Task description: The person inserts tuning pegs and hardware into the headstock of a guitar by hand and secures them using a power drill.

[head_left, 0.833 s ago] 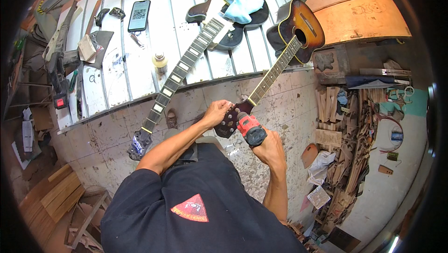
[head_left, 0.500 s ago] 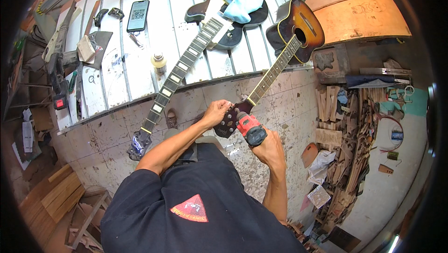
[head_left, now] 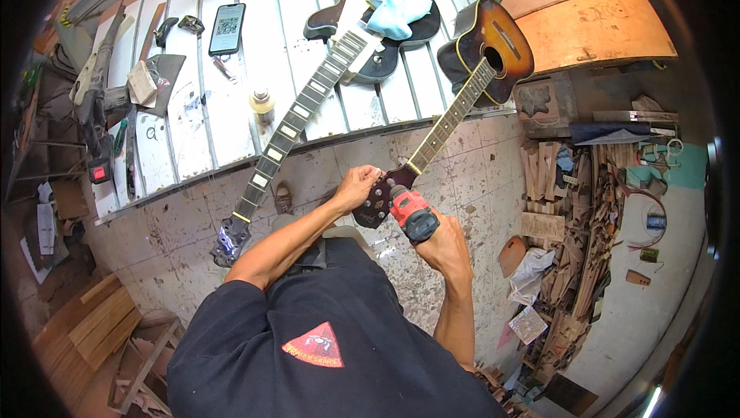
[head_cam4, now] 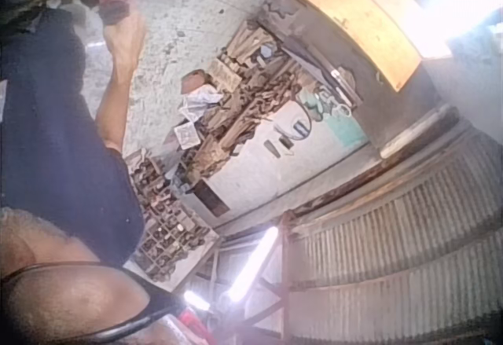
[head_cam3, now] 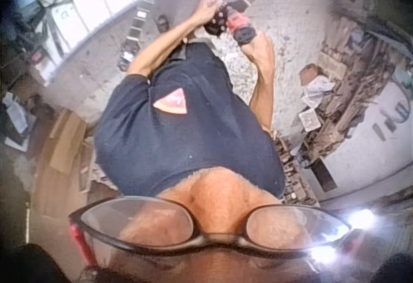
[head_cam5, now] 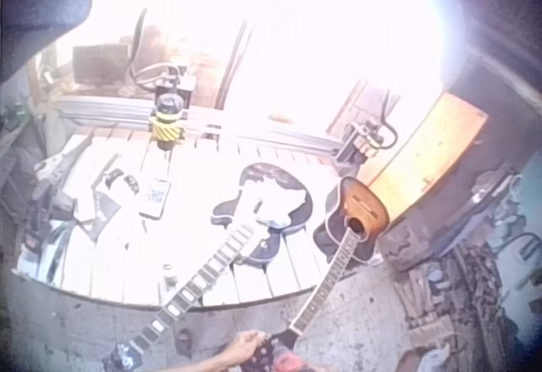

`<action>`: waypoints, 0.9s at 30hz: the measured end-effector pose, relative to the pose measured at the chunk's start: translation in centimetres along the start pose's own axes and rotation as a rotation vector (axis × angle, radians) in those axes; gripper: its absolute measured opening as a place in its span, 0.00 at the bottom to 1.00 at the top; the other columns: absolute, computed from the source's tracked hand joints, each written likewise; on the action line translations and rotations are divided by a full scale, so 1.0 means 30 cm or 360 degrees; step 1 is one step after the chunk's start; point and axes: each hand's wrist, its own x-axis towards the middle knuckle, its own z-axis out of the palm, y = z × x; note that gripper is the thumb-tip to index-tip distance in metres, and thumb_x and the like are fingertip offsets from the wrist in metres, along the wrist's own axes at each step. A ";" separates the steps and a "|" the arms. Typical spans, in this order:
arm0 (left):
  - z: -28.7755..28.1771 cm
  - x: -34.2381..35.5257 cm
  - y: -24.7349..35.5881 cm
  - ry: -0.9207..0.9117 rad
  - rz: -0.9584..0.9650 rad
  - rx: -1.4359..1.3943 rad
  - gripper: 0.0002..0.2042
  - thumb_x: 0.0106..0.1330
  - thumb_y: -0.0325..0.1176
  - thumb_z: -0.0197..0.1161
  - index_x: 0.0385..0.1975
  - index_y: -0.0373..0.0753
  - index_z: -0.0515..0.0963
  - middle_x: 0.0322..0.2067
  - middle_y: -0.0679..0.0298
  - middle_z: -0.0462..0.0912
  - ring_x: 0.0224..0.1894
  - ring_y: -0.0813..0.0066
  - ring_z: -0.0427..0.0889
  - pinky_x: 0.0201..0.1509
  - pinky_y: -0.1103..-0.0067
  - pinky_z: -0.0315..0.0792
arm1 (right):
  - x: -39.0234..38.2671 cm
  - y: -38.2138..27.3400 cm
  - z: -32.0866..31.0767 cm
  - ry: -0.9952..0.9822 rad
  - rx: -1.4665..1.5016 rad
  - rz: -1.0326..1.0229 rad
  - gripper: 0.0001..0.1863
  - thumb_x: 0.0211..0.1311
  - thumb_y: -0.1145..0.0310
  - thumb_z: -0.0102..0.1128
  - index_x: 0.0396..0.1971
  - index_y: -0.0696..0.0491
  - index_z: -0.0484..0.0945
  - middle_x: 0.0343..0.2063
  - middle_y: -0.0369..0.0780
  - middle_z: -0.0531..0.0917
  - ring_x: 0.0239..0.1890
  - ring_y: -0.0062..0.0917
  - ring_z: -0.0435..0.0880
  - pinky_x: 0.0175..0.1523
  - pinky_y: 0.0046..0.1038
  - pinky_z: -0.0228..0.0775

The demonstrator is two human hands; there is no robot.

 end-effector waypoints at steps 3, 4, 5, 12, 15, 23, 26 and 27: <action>0.000 0.000 0.000 -0.0005 -0.0039 -0.0046 0.18 0.79 0.42 0.52 0.45 0.33 0.84 0.30 0.68 0.82 0.33 0.82 0.74 0.38 0.79 0.70 | 0.000 -0.002 -0.007 -0.0034 0.0024 0.0020 0.12 0.44 0.74 0.68 0.30 0.63 0.79 0.25 0.55 0.82 0.29 0.53 0.82 0.36 0.40 0.74; 0.000 0.000 0.000 -0.0007 -0.0059 -0.0075 0.18 0.79 0.42 0.52 0.45 0.33 0.84 0.30 0.68 0.83 0.33 0.82 0.74 0.38 0.78 0.70 | 0.000 -0.005 -0.007 -0.0031 0.0023 0.0017 0.12 0.45 0.74 0.68 0.31 0.63 0.79 0.24 0.55 0.82 0.29 0.53 0.82 0.36 0.40 0.74; 0.002 -0.002 0.004 0.0004 -0.0042 -0.0060 0.18 0.79 0.42 0.52 0.45 0.34 0.84 0.30 0.68 0.83 0.32 0.82 0.74 0.38 0.78 0.71 | -0.001 -0.007 -0.008 -0.0026 0.0021 0.0018 0.12 0.45 0.74 0.68 0.31 0.63 0.79 0.24 0.55 0.82 0.29 0.53 0.82 0.36 0.40 0.74; 0.004 -0.019 0.037 -0.0015 -0.0078 -0.0076 0.18 0.80 0.42 0.52 0.44 0.34 0.84 0.29 0.69 0.83 0.31 0.83 0.74 0.36 0.79 0.71 | -0.003 0.009 0.011 0.0029 0.0014 0.0005 0.11 0.45 0.76 0.67 0.30 0.63 0.79 0.25 0.56 0.82 0.30 0.53 0.83 0.35 0.40 0.74; -0.001 -0.012 0.024 -0.0011 -0.0054 -0.0044 0.18 0.80 0.42 0.52 0.44 0.34 0.84 0.29 0.69 0.83 0.31 0.83 0.74 0.36 0.79 0.71 | -0.004 -0.015 -0.009 -0.0024 0.0091 0.0036 0.10 0.46 0.75 0.67 0.29 0.63 0.79 0.25 0.56 0.82 0.31 0.54 0.83 0.36 0.40 0.74; 0.007 -0.013 0.023 -0.0010 -0.0030 -0.0056 0.18 0.79 0.42 0.53 0.44 0.33 0.84 0.30 0.69 0.83 0.32 0.82 0.73 0.36 0.79 0.70 | -0.004 -0.005 -0.002 -0.0009 0.0012 0.0027 0.11 0.46 0.74 0.67 0.30 0.63 0.80 0.26 0.57 0.82 0.32 0.55 0.83 0.36 0.41 0.74; 0.004 -0.004 0.003 -0.0001 -0.0037 -0.0071 0.18 0.79 0.42 0.53 0.45 0.34 0.84 0.30 0.69 0.83 0.31 0.82 0.73 0.36 0.78 0.70 | 0.000 -0.008 -0.004 -0.0028 0.0026 0.0024 0.11 0.47 0.74 0.67 0.30 0.63 0.80 0.26 0.57 0.82 0.32 0.55 0.83 0.37 0.41 0.75; 0.003 0.000 -0.003 0.0007 -0.0038 -0.0054 0.18 0.79 0.43 0.53 0.45 0.34 0.84 0.29 0.68 0.83 0.31 0.82 0.73 0.36 0.78 0.70 | 0.000 -0.009 -0.005 -0.0040 0.0034 0.0025 0.11 0.47 0.74 0.67 0.31 0.63 0.80 0.26 0.57 0.82 0.33 0.55 0.83 0.37 0.41 0.75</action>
